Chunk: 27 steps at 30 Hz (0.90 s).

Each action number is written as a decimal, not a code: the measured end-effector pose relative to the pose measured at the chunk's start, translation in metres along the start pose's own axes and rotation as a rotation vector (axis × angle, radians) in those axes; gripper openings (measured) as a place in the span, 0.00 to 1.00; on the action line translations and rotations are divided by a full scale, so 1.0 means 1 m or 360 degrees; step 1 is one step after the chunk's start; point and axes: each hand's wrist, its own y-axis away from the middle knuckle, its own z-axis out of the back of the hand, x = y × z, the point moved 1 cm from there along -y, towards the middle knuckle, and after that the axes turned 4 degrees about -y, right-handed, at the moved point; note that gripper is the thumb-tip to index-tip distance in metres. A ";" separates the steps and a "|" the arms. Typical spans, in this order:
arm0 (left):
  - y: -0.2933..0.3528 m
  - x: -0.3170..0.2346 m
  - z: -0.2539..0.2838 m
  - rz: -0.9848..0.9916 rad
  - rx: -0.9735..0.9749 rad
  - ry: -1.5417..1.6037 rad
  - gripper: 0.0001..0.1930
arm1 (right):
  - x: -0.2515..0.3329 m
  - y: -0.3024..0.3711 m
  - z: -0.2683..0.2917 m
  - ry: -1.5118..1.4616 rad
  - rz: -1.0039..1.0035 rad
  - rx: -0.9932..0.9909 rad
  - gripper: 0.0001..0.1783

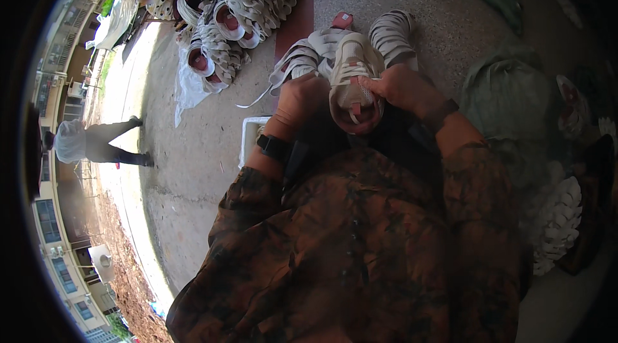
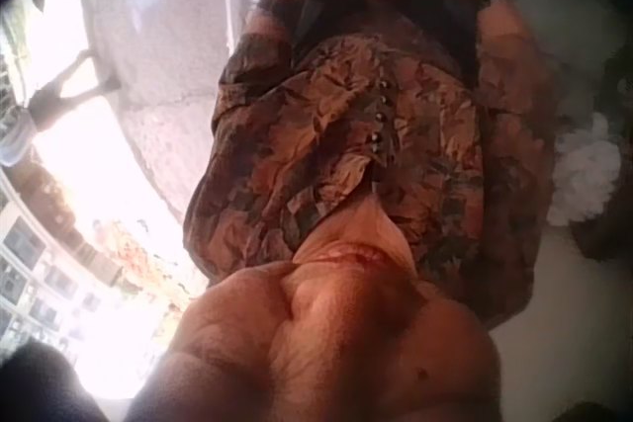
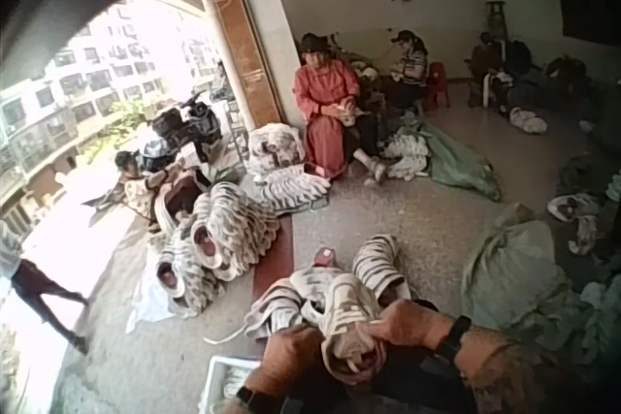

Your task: The person sits on the ground and threads white shoelaces through the eyelets of a white sneaker. They pull the laces tight, adjust the fit, and tie the laces into a knot. The person handles multiple shoes and laces from a nearby container.

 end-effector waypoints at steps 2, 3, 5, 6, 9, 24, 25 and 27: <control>0.004 0.011 0.005 -0.0035 0.0015 -0.0050 0.04 | 0.001 0.006 0.003 0.0010 -0.0091 0.0023 0.18; 0.012 0.021 0.005 -0.0026 0.0054 -0.0056 0.04 | 0.001 0.011 0.003 0.0008 -0.0121 0.0036 0.18; 0.037 0.041 -0.007 0.0125 0.0038 0.0172 0.03 | 0.003 0.020 0.011 -0.0094 -0.0172 -0.0272 0.12; 0.049 0.058 -0.006 0.0209 0.0010 0.0224 0.03 | 0.006 0.028 0.018 -0.0254 -0.0282 -0.0225 0.05; 0.083 0.083 0.006 0.0705 0.0121 0.0576 0.02 | -0.011 0.090 0.019 -0.0353 -0.0613 -0.0243 0.04; 0.292 0.098 0.055 0.1908 0.0233 0.0728 0.05 | -0.079 0.409 -0.038 -0.0038 -0.1754 -0.0296 0.14; 0.299 0.098 0.051 0.1941 0.0262 0.0726 0.05 | -0.086 0.436 -0.041 0.0118 -0.1616 -0.0212 0.13; 0.303 0.106 0.007 0.1964 0.0325 0.0845 0.06 | -0.099 0.496 0.000 0.0691 -0.1116 0.0012 0.12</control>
